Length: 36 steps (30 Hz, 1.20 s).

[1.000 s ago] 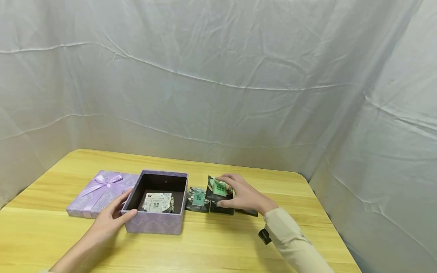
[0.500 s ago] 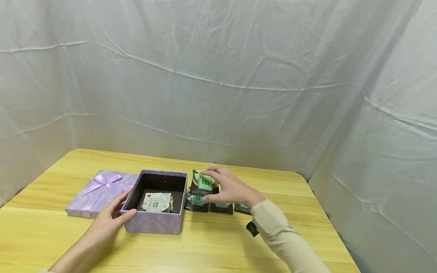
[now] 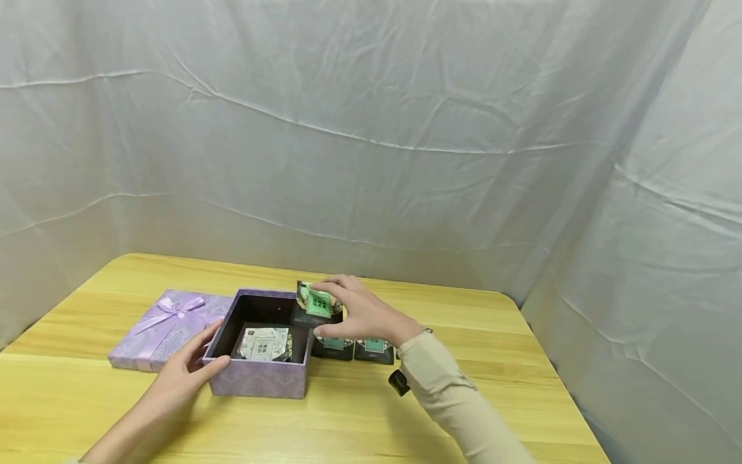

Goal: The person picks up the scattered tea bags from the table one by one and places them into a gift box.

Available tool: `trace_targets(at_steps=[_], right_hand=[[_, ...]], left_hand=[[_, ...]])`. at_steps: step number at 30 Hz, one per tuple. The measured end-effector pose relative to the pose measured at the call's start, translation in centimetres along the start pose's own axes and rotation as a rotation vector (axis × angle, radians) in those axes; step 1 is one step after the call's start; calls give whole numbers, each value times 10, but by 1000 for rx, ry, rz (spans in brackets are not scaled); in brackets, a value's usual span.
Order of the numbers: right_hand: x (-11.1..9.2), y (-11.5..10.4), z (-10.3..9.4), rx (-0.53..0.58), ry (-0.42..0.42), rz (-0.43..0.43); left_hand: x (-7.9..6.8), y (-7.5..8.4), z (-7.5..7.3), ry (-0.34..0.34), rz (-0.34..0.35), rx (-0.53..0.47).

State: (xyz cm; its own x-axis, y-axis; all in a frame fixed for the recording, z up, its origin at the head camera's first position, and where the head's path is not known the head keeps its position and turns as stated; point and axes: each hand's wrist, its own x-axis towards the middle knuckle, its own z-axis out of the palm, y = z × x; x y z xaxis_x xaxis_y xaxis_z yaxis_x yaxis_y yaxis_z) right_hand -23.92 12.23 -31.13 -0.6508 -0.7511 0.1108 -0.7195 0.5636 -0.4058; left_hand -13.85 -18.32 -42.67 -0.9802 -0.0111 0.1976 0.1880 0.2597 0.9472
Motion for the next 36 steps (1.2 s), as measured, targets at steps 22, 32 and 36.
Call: trace_targets(at_steps=[22,32,36], right_hand=[[36,-25,20,90,-33,-18],[51,-28,37,94,-64,-2],[55,-26,41,98,-70,-1]], left_hand=[[0,2,1,-3,-16,-3],[0,1,1,-6,-30,5],[0,1,1,-7,-37,-6]])
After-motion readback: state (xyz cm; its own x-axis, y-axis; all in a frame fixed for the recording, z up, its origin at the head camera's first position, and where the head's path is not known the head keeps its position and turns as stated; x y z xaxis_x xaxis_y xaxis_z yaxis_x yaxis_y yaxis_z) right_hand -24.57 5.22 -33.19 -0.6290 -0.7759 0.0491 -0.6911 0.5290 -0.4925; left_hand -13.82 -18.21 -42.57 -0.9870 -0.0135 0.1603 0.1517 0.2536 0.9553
